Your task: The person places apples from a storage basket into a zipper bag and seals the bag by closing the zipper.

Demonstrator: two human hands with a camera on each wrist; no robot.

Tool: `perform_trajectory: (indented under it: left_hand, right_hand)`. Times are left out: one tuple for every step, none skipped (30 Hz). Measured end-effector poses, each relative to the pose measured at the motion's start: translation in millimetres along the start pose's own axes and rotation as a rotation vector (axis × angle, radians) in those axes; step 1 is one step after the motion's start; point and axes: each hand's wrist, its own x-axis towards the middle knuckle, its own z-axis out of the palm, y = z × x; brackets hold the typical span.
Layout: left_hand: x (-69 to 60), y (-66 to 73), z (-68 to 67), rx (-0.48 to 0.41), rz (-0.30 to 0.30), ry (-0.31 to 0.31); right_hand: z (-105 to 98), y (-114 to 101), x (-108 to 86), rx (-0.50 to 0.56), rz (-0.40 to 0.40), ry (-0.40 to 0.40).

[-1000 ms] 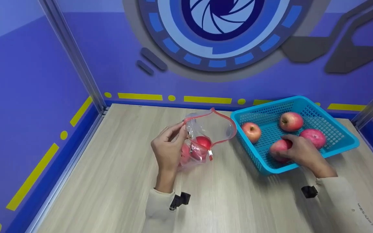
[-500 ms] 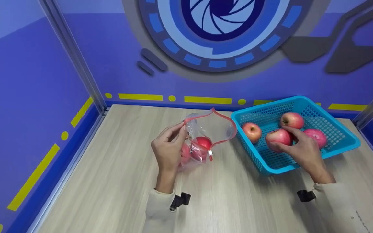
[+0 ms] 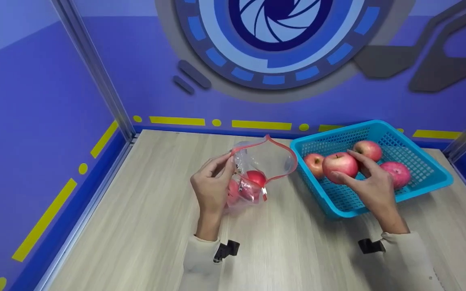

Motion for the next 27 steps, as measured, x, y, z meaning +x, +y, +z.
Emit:
perform_trajectory:
  left_hand:
    - [-0.1,-0.2,0.3,0.001,-0.001,-0.001]
    - [-0.1,-0.3,0.5,0.002,-0.004,-0.001]
    - [0.0,-0.4,0.8,0.003,-0.004,0.0]
    - [-0.1,-0.3,0.9,0.002,-0.004,0.0]
    - [0.0,-0.3,1.0,0.001,-0.004,0.001]
    - [0.0,-0.3,1.1,0.0,-0.005,0.0]
    - [-0.1,-0.1,1.0,-0.002,-0.006,-0.001]
    - [-0.1,-0.2,1.0,-0.003,-0.005,-0.001]
    - [-0.2,-0.3,0.9,-0.002,-0.003,-0.002]
    - [-0.3,-0.1,0.7,-0.001,-0.002,-0.003]
    - [-0.3,-0.2,0.5,0.0,-0.001,-0.003]
    - [-0.5,-0.1,0.3,0.004,-0.002,-0.005]
    - [-0.5,0.1,-0.1,0.006,-0.003,-0.005]
    - [-0.4,0.0,-0.3,0.007,-0.005,-0.006]
    - [-0.4,0.2,-0.7,0.009,-0.006,-0.006]
    - [-0.4,0.5,-0.9,0.011,-0.007,-0.005]
    - [-0.3,0.5,-0.9,0.012,-0.007,-0.004]
    - [-0.3,0.6,-0.9,0.012,-0.006,-0.004]
    - [-0.1,0.5,-0.7,0.009,-0.006,-0.003]
    - [0.1,0.5,-0.3,0.008,-0.003,-0.002]
    - [0.2,0.7,0.0,0.004,0.002,-0.002]
    - [0.2,0.6,0.5,0.002,0.006,-0.001]
    - [0.2,0.5,1.0,0.0,0.011,-0.003]
    - [0.2,0.4,1.4,-0.001,0.015,-0.004]
    - [0.1,0.3,1.9,-0.004,0.017,-0.005]
    - [0.1,0.3,2.2,-0.003,0.021,-0.006]
    - [-0.1,0.4,2.5,-0.006,0.021,-0.008]
  right_hand:
    - [1.6,-2.8,-0.5,0.02,0.001,0.009]
    - [3.4,-6.0,-1.0,0.043,-0.002,0.02]
    - [5.2,-9.3,-1.5,0.061,-0.006,0.029]
    - [7.3,-12.6,-1.8,0.08,-0.011,0.037]
    - [9.5,-16.4,-2.2,0.098,-0.016,0.045]
    - [11.6,-20.1,-2.4,0.122,-0.021,0.049]
    - [13.7,-24.1,-2.5,0.149,-0.029,0.052]
    - [15.8,-28.5,-2.7,0.175,-0.039,0.056]
    - [18.0,-32.9,-2.6,0.2,-0.049,0.06]
    - [20.0,-37.3,-2.6,0.228,-0.059,0.06]
    - [21.9,-41.6,-2.4,0.252,-0.067,0.059]
    - [23.8,-45.8,-2.3,0.28,-0.077,0.056]
    - [25.5,-50.1,-1.8,0.303,-0.087,0.054]
    - [27.3,-54.3,-1.5,0.321,-0.095,0.05]
    - [29.0,-58.4,-1.0,0.341,-0.104,0.045]
    - [30.9,-62.3,-0.6,0.364,-0.111,0.037]
    - [32.8,-66.0,-0.2,0.38,-0.117,0.032]
    - [34.8,-69.3,0.3,0.392,-0.121,0.028]
    - [37.0,-72.4,0.8,0.4,-0.125,0.025]
    - [39.4,-75.1,1.2,0.405,-0.128,0.022]
    - [42.0,-77.5,1.6,0.405,-0.13,0.021]
    - [44.7,-79.6,1.9,0.403,-0.132,0.023]
    - [47.5,-81.6,2.2,0.399,-0.136,0.026]
    - [50.2,-83.4,2.4,0.403,-0.14,0.026]
    - [53.0,-85.1,2.4,0.409,-0.146,0.024]
    - [55.9,-86.7,2.5,0.409,-0.152,0.022]
    - [58.7,-88.1,2.5,0.41,-0.16,0.021]
